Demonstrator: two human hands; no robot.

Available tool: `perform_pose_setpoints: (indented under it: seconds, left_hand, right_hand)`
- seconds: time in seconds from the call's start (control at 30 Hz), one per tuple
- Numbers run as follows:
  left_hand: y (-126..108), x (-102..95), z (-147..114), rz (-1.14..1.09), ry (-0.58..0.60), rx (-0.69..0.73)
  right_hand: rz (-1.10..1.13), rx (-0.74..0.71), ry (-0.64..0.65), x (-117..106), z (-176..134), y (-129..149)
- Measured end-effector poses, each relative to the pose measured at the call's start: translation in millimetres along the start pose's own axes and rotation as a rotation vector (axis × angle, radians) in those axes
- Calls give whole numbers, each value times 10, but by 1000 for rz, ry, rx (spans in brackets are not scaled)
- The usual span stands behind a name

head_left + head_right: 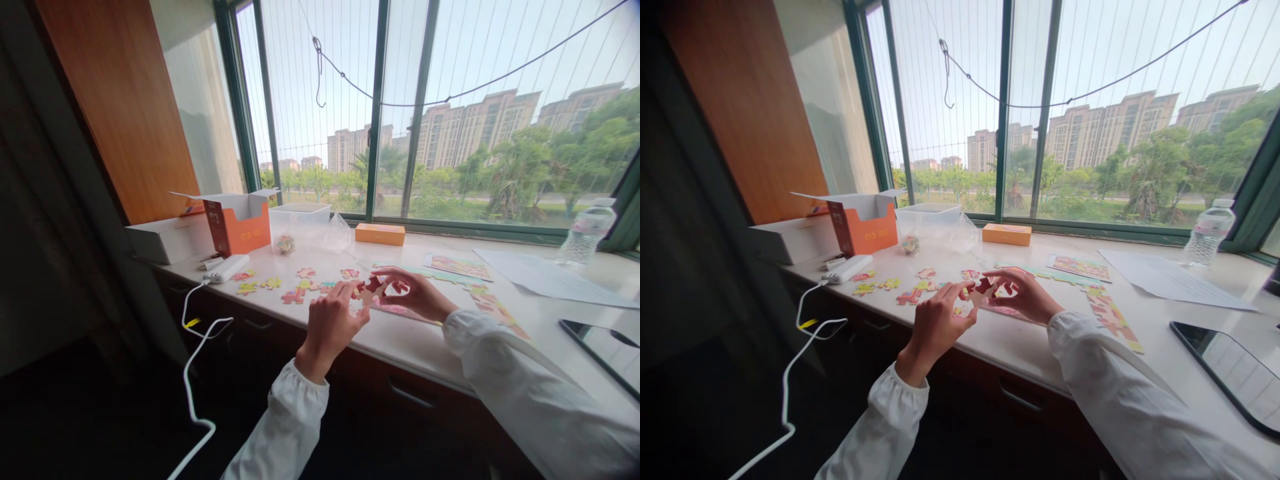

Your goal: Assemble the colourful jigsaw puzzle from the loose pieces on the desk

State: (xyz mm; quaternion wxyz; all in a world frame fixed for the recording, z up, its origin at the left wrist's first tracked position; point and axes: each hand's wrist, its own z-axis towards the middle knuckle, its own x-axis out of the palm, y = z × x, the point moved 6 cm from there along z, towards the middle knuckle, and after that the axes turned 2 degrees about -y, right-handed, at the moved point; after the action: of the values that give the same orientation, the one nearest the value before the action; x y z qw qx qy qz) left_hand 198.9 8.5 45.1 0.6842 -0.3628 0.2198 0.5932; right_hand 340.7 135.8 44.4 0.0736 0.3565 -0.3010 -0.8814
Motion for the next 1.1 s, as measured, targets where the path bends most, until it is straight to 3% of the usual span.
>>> perform_pose_setpoints:
  seconds: [0.37, 0.57, 1.1]
  left_hand:
    - [-74, -1, -141, 64, 10, -44]
    - [-80, -16, -152, 97, 29, -35]
    - [-57, -28, -173, 147, 83, -35]
  right_hand:
    - [-153, 56, -83, -14, -64, 20]
    - [-191, 39, -18, -17, -77, -15]
    - [-247, -22, -15, -8, -116, 42]
